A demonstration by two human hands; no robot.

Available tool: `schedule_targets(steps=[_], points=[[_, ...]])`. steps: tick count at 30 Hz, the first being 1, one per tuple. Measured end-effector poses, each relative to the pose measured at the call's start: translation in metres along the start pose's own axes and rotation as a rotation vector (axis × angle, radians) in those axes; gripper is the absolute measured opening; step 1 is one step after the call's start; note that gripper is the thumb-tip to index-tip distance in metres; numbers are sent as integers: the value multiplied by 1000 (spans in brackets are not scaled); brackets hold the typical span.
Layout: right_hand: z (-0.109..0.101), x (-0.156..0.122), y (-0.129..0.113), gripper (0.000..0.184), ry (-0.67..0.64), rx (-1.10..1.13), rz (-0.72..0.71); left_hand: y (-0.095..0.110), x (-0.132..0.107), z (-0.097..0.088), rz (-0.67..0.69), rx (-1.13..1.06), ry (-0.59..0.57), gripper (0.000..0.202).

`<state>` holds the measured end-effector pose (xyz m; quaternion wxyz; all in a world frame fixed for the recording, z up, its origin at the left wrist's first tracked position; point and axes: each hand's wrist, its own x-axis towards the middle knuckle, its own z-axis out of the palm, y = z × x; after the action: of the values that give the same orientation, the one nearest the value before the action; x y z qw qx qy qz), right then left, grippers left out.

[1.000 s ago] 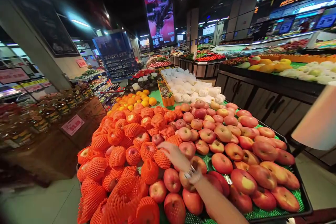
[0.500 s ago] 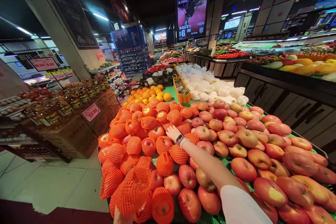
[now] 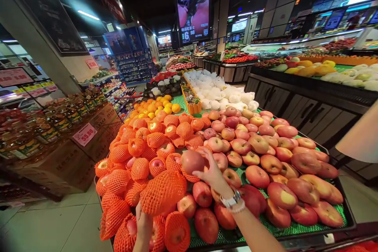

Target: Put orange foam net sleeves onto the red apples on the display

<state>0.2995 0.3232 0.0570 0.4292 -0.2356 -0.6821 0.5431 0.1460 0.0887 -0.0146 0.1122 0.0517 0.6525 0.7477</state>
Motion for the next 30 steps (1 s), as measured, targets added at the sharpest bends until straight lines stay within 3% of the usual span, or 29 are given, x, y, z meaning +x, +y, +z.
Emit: schedule_targets(steps=[5, 8, 11, 15, 18, 21, 24, 27, 30], points=[[-26, -55, -10, 92, 20, 222, 159, 4, 1, 23, 72, 182, -350, 49], [-38, -65, -15, 83, 43, 280, 210, 19, 0, 41, 229, 359, -686, 57], [-50, -71, -14, 86, 84, 264, 232, 43, -6, 64, 342, 498, -1048, 66], [-65, -77, -9, 93, 107, 247, 251, 65, -20, 95, 353, 527, -1295, 63], [-75, -81, -7, 93, 133, 260, 246, 66, -31, 113, 401, 558, -1394, 47], [-84, -88, -3, 90, 159, 266, 212, 59, -38, 126, 450, 570, -1321, 28], [-93, -97, 2, 85, 220, 277, 189, 56, -44, 134, 431, 563, -1223, 38], [-103, -104, 2, 88, 243, 298, 200, 61, -52, 138, 392, 572, -1313, 51], [-108, -107, -3, 82, 167, 274, 210, 71, -64, 142, 379, 588, -1403, 55]])
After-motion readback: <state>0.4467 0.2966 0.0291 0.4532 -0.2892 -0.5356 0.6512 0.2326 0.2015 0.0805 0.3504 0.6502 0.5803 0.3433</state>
